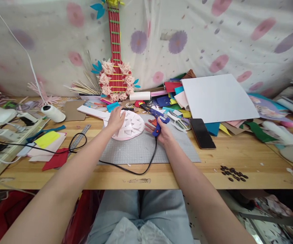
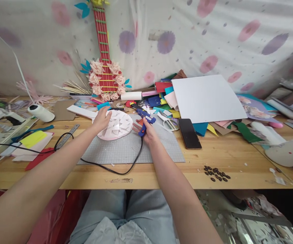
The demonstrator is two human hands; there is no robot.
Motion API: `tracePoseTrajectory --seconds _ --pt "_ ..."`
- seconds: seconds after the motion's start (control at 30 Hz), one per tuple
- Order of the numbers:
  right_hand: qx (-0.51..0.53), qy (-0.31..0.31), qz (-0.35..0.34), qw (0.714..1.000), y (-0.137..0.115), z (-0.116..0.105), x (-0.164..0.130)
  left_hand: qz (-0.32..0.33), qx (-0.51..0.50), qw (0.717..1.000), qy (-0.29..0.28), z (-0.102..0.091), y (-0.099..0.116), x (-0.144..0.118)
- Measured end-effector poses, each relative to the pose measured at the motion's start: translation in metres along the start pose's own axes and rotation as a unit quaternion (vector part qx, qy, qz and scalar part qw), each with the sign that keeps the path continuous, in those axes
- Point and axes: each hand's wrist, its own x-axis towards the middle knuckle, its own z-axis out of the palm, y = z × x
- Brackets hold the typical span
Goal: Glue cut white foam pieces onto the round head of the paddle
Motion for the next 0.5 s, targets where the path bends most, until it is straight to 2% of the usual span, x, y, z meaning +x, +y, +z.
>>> tracePoseTrajectory --seconds 0.07,0.17,0.23,0.37,0.5 --pt "-0.018 0.064 -0.062 0.996 -0.005 -0.006 0.006 0.028 -0.015 0.999 0.011 0.003 0.007 -0.005" --pt "-0.038 0.165 -0.160 0.973 -0.021 -0.019 0.019 0.064 -0.031 0.997 0.034 0.008 0.021 -0.018" --pt "-0.065 0.207 -0.184 0.959 -0.036 -0.028 0.028 0.082 -0.038 0.994 0.055 0.012 0.032 -0.030" --pt "-0.180 0.242 -0.151 0.941 -0.062 -0.039 0.046 0.098 -0.087 0.985 0.109 0.022 0.055 -0.062" --pt "-0.286 0.250 -0.111 0.918 -0.074 -0.045 0.062 0.062 -0.166 0.975 0.136 0.030 0.067 -0.088"
